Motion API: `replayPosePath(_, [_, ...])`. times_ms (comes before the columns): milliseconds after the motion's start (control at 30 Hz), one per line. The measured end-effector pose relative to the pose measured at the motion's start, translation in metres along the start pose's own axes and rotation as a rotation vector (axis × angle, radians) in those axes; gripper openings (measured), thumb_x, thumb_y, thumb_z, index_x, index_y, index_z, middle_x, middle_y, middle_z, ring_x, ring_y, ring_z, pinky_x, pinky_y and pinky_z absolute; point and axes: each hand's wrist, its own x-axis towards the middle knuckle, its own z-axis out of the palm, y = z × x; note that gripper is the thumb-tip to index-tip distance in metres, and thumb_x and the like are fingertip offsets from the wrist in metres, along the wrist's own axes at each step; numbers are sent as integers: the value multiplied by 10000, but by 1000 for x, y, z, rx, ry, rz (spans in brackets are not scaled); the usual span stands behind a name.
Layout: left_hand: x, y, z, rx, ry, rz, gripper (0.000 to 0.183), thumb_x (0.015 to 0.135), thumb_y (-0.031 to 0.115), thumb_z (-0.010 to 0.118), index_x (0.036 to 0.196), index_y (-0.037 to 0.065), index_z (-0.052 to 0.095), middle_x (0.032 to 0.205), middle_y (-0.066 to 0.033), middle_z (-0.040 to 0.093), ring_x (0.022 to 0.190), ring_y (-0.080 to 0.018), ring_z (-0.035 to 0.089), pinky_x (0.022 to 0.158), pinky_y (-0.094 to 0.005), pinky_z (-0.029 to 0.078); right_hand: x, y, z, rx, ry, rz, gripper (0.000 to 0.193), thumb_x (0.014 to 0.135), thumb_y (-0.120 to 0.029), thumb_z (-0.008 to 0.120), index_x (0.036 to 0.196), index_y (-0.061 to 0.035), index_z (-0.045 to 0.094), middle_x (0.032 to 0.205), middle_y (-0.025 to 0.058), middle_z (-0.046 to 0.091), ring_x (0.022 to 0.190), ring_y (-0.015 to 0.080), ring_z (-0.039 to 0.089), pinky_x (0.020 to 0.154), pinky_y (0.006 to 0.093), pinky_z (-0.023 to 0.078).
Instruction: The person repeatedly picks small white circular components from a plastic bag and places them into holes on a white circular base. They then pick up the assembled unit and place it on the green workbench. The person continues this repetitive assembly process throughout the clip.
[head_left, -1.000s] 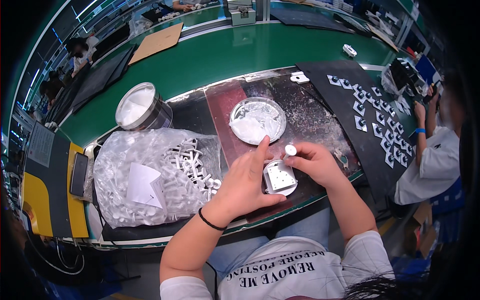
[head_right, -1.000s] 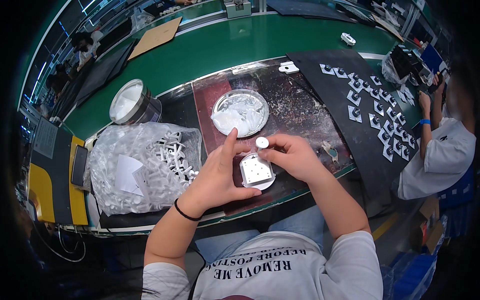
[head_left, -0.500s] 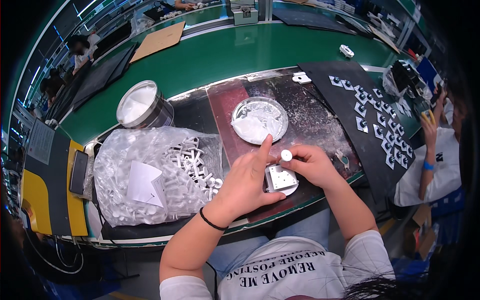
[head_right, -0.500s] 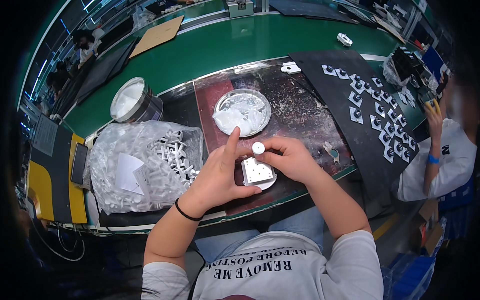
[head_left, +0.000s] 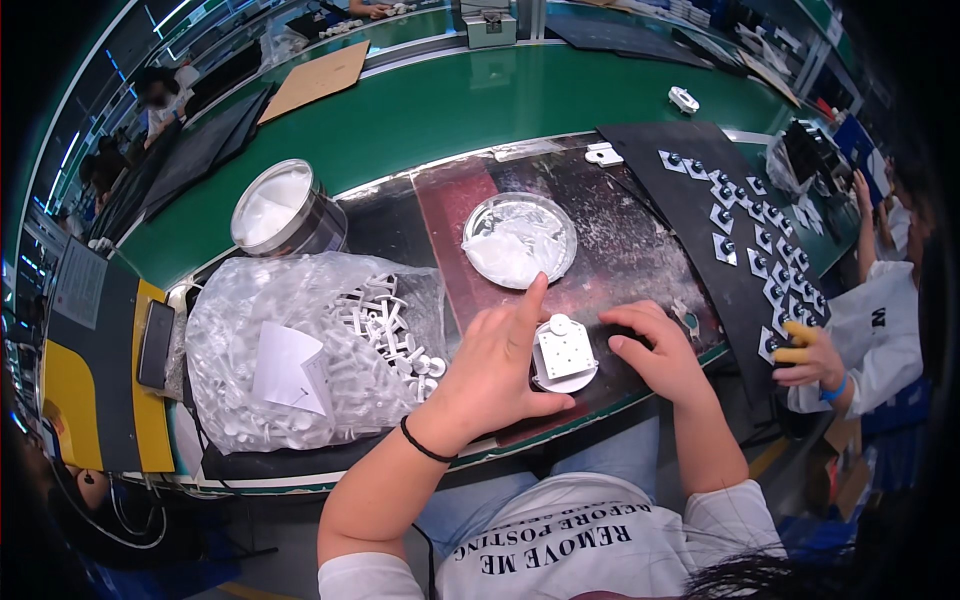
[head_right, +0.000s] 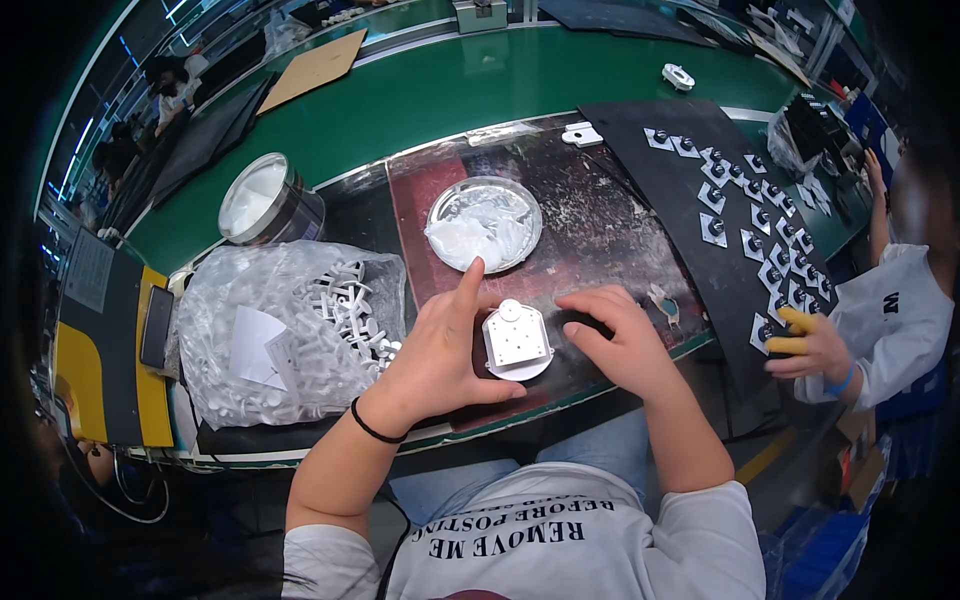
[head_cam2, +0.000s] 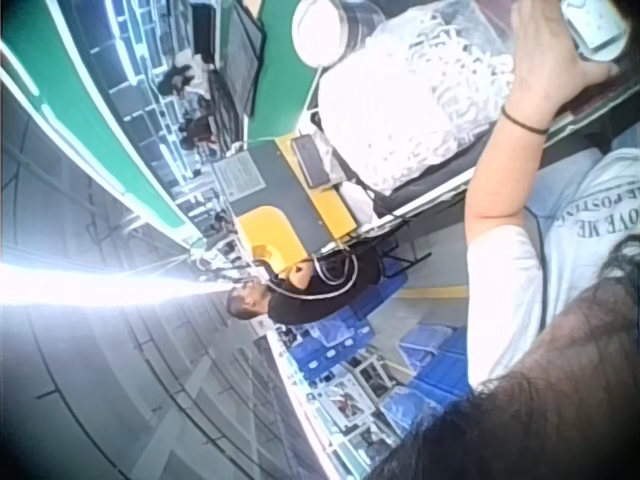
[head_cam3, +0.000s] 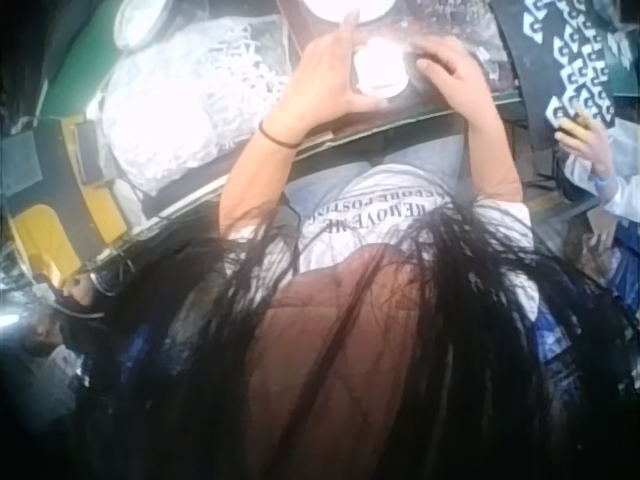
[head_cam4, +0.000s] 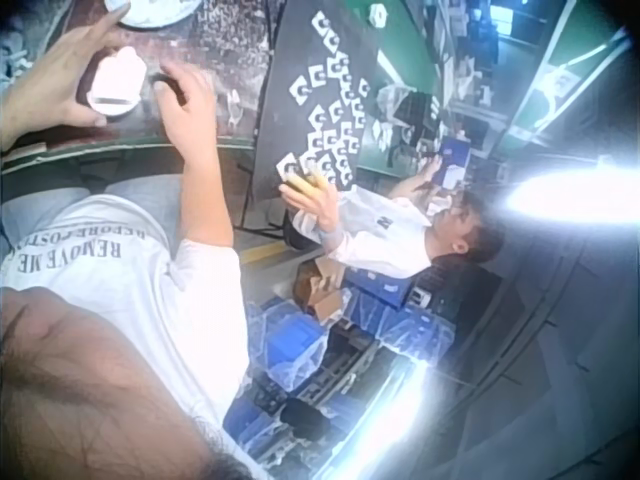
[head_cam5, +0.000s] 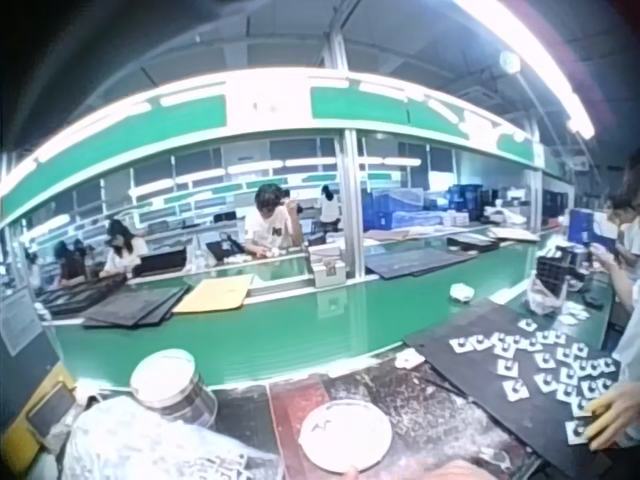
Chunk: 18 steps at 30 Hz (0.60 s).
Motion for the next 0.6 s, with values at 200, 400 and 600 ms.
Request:
replayPosePath(200, [4,5,-2,22,1,-4,1187,541,222,836,1444,33,89,1119,-132,570,1054,-323,511,931,-438,356,-3,-19,7,-14,-81,33,264,850,-134,600,1082,-10,615,996,103,643,928,220,565,830,329,439])
replayPosePath(400, [5,1,-3,-134,211,57,1118,561,217,834,1425,47,146,1160,-131,565,1048,-338,511,919,-445,363,12,-9,9,804,-71,331,330,930,-136,501,1238,-19,483,1115,60,584,943,108,569,835,255,455])
replayPosePath(600, [7,-2,-13,-42,314,82,1125,568,232,839,1420,51,128,1172,-136,560,1047,-331,512,912,-442,372,36,-31,8,823,-190,399,381,936,-189,501,1270,-12,451,1089,77,591,908,124,600,748,270,511])
